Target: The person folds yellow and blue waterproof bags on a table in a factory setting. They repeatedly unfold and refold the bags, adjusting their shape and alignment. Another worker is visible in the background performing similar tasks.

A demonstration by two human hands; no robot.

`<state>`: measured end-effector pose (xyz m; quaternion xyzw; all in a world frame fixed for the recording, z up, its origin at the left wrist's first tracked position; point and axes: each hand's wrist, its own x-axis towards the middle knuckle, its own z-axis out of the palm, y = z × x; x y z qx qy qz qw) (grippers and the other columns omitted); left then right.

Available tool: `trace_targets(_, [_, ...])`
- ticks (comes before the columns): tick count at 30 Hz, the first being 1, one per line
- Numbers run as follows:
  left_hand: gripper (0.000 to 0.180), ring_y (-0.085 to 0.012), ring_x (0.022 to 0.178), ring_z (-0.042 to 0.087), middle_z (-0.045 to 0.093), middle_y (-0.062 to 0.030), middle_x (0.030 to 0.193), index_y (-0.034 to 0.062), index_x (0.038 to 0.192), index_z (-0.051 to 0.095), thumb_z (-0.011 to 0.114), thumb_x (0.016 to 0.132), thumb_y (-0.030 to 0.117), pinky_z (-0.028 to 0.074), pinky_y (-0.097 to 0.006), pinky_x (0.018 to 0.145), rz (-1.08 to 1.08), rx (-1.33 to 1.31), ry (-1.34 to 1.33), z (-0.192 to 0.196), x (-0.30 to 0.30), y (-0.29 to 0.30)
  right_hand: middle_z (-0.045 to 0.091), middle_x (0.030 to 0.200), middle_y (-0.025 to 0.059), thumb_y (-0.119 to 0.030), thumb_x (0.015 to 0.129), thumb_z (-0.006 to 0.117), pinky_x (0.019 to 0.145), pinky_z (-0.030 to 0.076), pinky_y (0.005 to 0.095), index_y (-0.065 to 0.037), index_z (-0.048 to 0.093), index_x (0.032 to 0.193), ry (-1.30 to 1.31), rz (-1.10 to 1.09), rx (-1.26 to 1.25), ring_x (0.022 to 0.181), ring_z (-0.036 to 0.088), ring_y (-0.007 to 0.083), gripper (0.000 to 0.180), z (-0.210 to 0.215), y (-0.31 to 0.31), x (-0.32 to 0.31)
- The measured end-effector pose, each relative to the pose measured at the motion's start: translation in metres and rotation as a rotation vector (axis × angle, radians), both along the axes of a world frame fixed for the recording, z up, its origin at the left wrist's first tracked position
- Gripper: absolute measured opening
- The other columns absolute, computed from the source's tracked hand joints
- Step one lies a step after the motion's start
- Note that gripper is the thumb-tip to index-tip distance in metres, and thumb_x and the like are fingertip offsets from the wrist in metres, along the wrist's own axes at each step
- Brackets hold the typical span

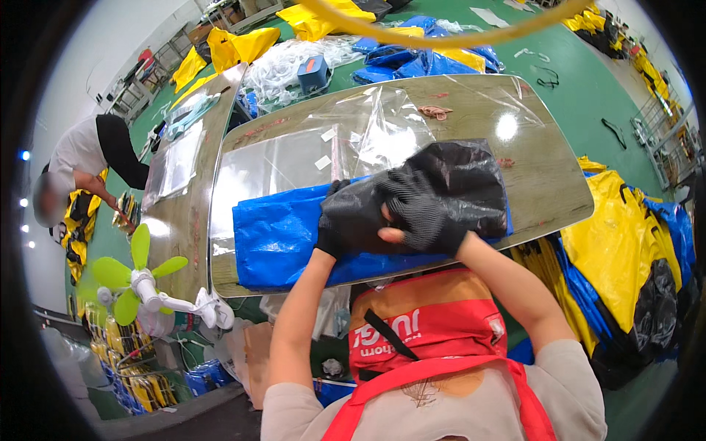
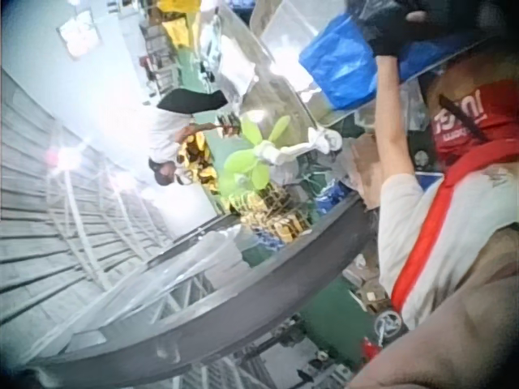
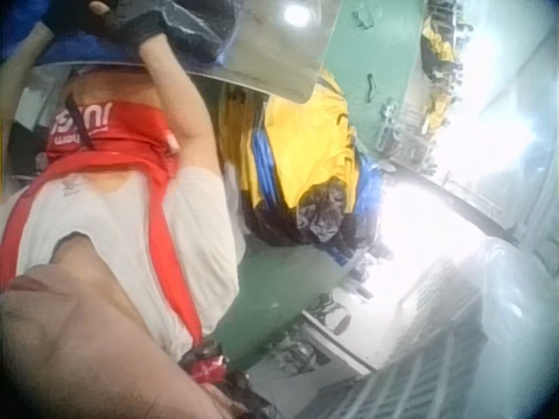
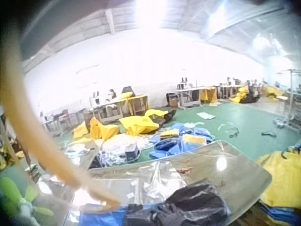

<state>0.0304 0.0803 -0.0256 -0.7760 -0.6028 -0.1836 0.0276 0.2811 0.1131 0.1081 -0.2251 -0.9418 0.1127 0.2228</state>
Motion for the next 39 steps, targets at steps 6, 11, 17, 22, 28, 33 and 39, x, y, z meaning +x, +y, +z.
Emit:
trace_targets(6, [0.087, -0.0419, 0.132, 0.032, 0.038, -0.0244, 0.141, 0.0016, 0.142, 0.032, 0.051, 0.082, 0.063, 0.023, -0.046, 0.111, 1.038, 0.154, 0.077, 0.022, -0.122, -0.099, 0.055, 0.124, 0.0194, -0.047, 0.090, 0.041, 0.102, 0.020, 0.0616, -0.016, 0.049, 0.133, -0.085, -0.118, 0.004, 0.122, 0.043, 0.0377, 0.053, -0.073, 0.002, -0.040])
trace_targets(11, [0.086, -0.0292, 0.105, 0.059, 0.056, -0.0180, 0.123, -0.0009, 0.135, 0.039, 0.068, 0.077, 0.055, 0.051, -0.040, 0.087, 0.827, -0.581, -1.270, 0.068, -0.188, -0.153, 0.048, 0.131, 0.0226, -0.039, 0.092, 0.039, 0.107, 0.014, 0.0606, -0.012, 0.051, 0.130, -0.258, -0.253, -0.034, 0.124, 0.040, 0.0415, 0.048, -0.073, -0.020, -0.095])
trace_targets(17, [0.061, -0.0257, 0.098, 0.063, 0.061, -0.0157, 0.114, 0.0012, 0.128, 0.048, 0.068, 0.079, 0.032, 0.053, -0.039, 0.086, 0.422, -0.545, -1.457, 0.176, -0.146, -0.137, 0.051, 0.122, 0.0263, -0.027, 0.087, 0.050, 0.109, 0.017, 0.0571, 0.000, 0.051, 0.126, 0.040, -0.185, -0.077, 0.119, 0.044, 0.0421, 0.047, -0.081, -0.023, -0.101])
trace_targets(22, [0.054, -0.0176, 0.085, 0.059, 0.062, -0.0104, 0.102, -0.0006, 0.121, 0.051, 0.074, 0.075, 0.017, 0.050, -0.032, 0.076, 0.058, -0.387, -1.315, 0.230, 0.103, -0.023, 0.050, 0.126, 0.0226, -0.029, 0.092, 0.045, 0.112, 0.016, 0.0537, -0.003, 0.051, 0.126, 0.020, -0.246, 0.046, 0.120, 0.043, 0.0404, 0.044, -0.098, -0.008, -0.072])
trace_targets(28, [0.059, -0.0416, 0.108, 0.054, 0.051, -0.0270, 0.125, -0.0031, 0.134, 0.035, 0.058, 0.086, 0.022, 0.042, -0.042, 0.093, -0.037, 0.087, -0.656, 0.073, 0.240, 0.099, 0.048, 0.128, 0.0231, -0.027, 0.091, 0.046, 0.112, 0.019, 0.0506, -0.005, 0.050, 0.127, 0.111, -0.180, -0.003, 0.123, 0.042, 0.0406, 0.044, -0.120, -0.035, -0.036])
trace_targets(33, [0.067, -0.0464, 0.108, 0.054, 0.051, -0.0342, 0.123, -0.0059, 0.142, 0.022, 0.041, 0.095, 0.037, 0.043, -0.045, 0.092, -0.039, -0.298, -0.746, 0.032, 0.266, 0.110, 0.047, 0.130, 0.0236, -0.026, 0.090, 0.046, 0.112, 0.022, 0.0479, -0.005, 0.049, 0.128, 0.173, -0.270, -0.058, 0.125, 0.040, 0.0408, 0.044, -0.142, -0.029, -0.005])
trace_targets(39, [0.067, -0.0453, 0.106, 0.055, 0.054, -0.0330, 0.118, -0.0063, 0.144, 0.012, 0.045, 0.095, 0.026, 0.045, -0.042, 0.089, -0.140, -0.204, -0.683, 0.028, 0.229, 0.113, 0.048, 0.132, 0.0233, -0.026, 0.089, 0.048, 0.108, 0.030, 0.0460, -0.006, 0.050, 0.129, -0.189, 0.030, -0.552, 0.126, 0.041, 0.0397, 0.044, -0.033, -0.072, 0.064])
